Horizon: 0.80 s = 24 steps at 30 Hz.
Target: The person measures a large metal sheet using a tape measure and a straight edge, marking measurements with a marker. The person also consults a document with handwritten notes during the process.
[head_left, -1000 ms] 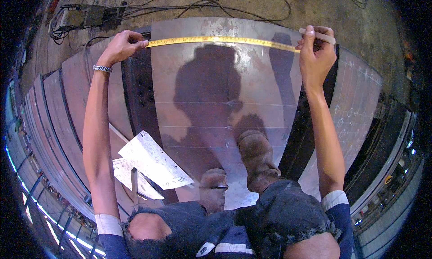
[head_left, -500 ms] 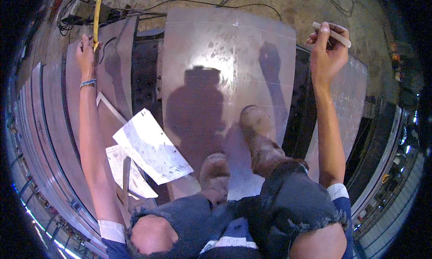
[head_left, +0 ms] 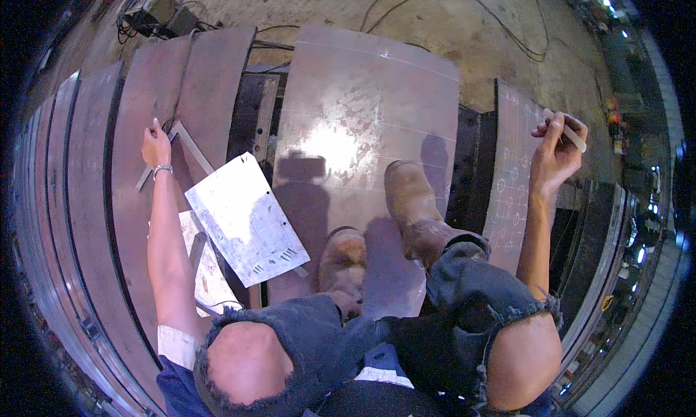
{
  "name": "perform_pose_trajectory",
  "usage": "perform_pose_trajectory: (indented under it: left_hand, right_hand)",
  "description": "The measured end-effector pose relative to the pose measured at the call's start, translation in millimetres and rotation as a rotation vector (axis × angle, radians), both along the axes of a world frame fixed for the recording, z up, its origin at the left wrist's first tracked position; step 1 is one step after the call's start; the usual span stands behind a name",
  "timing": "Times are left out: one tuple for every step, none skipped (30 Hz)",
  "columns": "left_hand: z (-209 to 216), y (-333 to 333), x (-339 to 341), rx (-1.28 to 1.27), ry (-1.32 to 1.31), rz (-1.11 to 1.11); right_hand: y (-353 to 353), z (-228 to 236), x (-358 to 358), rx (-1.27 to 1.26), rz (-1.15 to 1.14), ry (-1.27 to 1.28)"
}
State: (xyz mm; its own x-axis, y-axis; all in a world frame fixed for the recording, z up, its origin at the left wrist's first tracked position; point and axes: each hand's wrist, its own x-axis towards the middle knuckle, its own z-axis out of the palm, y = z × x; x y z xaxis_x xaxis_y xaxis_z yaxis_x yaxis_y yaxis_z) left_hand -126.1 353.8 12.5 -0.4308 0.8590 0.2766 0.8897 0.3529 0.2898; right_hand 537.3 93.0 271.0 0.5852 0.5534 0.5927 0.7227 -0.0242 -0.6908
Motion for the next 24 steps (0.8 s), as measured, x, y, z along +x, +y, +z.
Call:
perform_pose_trajectory:
  left_hand:
    - [-3,-6,2,-0.009,0.026,-0.020]
    - [-5,-9,-1,-0.017,0.064,-0.035]
    - [-7,-7,-2,0.003,0.081,-0.057]
    - [-6,-6,-14,0.022,0.121,-0.072]
    - [-5,-11,-14,0.030,0.145,-0.092]
    - [-3,-16,-15,0.072,0.148,-0.090]
    - [3,-25,-4,0.111,0.149,-0.085]
    - [11,-34,3,0.157,0.152,-0.069]
    - [11,-42,5,0.210,0.129,-0.083]
    - [13,-54,-2,0.260,0.134,-0.093]
    - [12,-72,8,0.288,0.130,-0.106]
    - [5,-90,24,0.292,0.136,-0.100]
    - [16,-109,35,0.295,0.178,-0.072]
    - [14,-120,49,0.311,0.091,-0.095]
    - [37,-135,28,0.342,0.084,-0.102]
    - [54,-150,32,0.273,0.000,-0.051]
    - [66,-162,43,0.206,-0.108,-0.025]
    - [69,-181,36,0.151,-0.141,-0.012]
    - [67,-193,36,0.105,-0.213,-0.012]
    - [68,-205,37,0.052,-0.261,-0.002]
    - [70,-214,39,-0.001,-0.308,0.001]
    - [71,-220,47,-0.051,-0.361,-0.001]
    - [72,-224,58,-0.058,-0.372,-0.005]
    - [72,-222,68,-0.062,-0.388,-0.019]
  right_hand:
    - [-12,9,5,-0.008,-0.028,-0.010]
    - [-25,16,10,-0.022,-0.048,-0.054]
    - [-36,23,19,0.016,-0.007,-0.071]
    - [-44,22,23,0.032,-0.028,-0.072]
    - [-56,29,26,0.037,-0.053,-0.088]
    - [-67,38,26,0.023,-0.083,-0.120]
    - [-80,47,26,-0.003,-0.120,-0.098]
    - [-88,55,25,0.031,-0.102,-0.076]
    - [-99,71,34,-0.002,-0.173,-0.129]
    - [-113,76,44,0.064,-0.130,-0.023]
    - [-127,81,53,0.052,-0.152,-0.037]
    - [-144,95,61,0.008,-0.195,-0.112]
    - [-151,106,69,-0.042,-0.228,-0.177]
    - [-166,121,75,-0.087,-0.267,-0.255]
    - [-169,110,86,-0.116,-0.266,-0.249]
    - [-176,115,92,-0.137,-0.276,-0.285]
    - [-189,124,97,-0.154,-0.292,-0.327]
    - [-187,117,101,-0.182,-0.277,-0.343]
    - [-186,128,102,-0.205,-0.264,-0.374]
    - [-182,138,101,-0.225,-0.241,-0.416]
    - [-177,142,100,-0.245,-0.211,-0.441]
    - [-172,146,98,-0.261,-0.165,-0.463]
    - [-162,149,96,-0.276,-0.123,-0.486]
    - [-150,154,85,-0.306,-0.091,-0.503]
